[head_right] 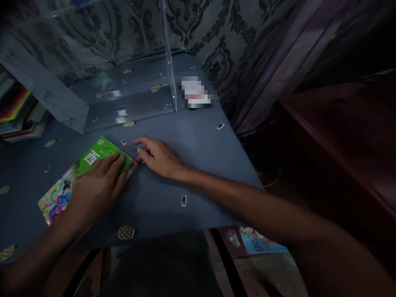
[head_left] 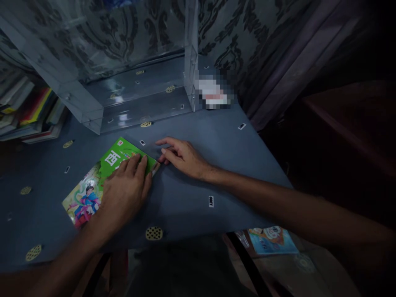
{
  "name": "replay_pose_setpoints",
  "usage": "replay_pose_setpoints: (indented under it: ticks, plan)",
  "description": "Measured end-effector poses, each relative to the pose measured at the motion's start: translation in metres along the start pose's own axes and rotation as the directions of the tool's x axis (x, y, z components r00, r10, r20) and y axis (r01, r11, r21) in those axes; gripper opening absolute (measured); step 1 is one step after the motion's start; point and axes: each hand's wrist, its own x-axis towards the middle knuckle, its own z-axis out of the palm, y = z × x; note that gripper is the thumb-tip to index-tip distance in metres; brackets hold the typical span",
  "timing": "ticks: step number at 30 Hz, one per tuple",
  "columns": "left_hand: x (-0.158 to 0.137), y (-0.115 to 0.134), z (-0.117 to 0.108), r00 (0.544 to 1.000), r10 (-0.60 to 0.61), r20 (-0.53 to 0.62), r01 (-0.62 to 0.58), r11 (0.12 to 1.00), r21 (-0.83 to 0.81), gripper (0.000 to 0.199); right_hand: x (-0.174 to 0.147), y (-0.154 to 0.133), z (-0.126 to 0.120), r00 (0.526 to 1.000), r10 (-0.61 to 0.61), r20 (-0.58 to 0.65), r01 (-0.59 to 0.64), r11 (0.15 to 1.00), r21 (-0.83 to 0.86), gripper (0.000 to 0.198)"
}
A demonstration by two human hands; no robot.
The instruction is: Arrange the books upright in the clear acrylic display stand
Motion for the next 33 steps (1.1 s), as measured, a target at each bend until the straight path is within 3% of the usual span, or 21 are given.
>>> replay_pose_setpoints:
  ticks: [7,13,19,23,26,29,33]
  plan:
    - [0.000,0.002,0.001,0.999,0.013,-0.031,-0.011,0.998,0.066,0.044,-0.002,-0.002,-0.001,0.999,-0.005,-0.050,0.006,0.999,0.036,0.028]
    - [-0.002,0.003,0.003,0.994,0.047,-0.095,-0.038,0.995,0.091,0.042,-0.008,-0.007,-0.001,0.985,-0.138,-0.101,0.133,0.990,-0.056,0.030]
    - [-0.003,0.004,0.004,0.996,0.050,-0.077,-0.046,0.998,0.052,0.045,-0.014,-0.004,0.003,0.935,-0.330,0.127,0.353,0.858,-0.373,0.030]
    - [-0.018,-0.019,0.002,0.996,0.085,-0.038,-0.089,0.988,-0.130,0.045,-0.016,-0.004,0.003,0.881,-0.392,0.264,0.473,0.743,-0.473,0.026]
    - [-0.057,-0.060,0.006,0.997,-0.075,-0.016,0.070,0.979,-0.193,0.044,-0.016,-0.007,0.002,0.844,-0.395,0.363,0.537,0.629,-0.562,0.021]
    - [-0.112,-0.101,0.015,0.931,-0.364,0.009,0.362,0.924,-0.119,0.051,-0.016,-0.008,0.004,0.843,-0.367,0.395,0.538,0.552,-0.637,0.021]
    - [-0.158,-0.119,0.026,0.891,-0.453,-0.025,0.438,0.874,-0.212,0.045,-0.015,-0.005,0.008,0.835,-0.387,0.391,0.545,0.489,-0.680,0.023]
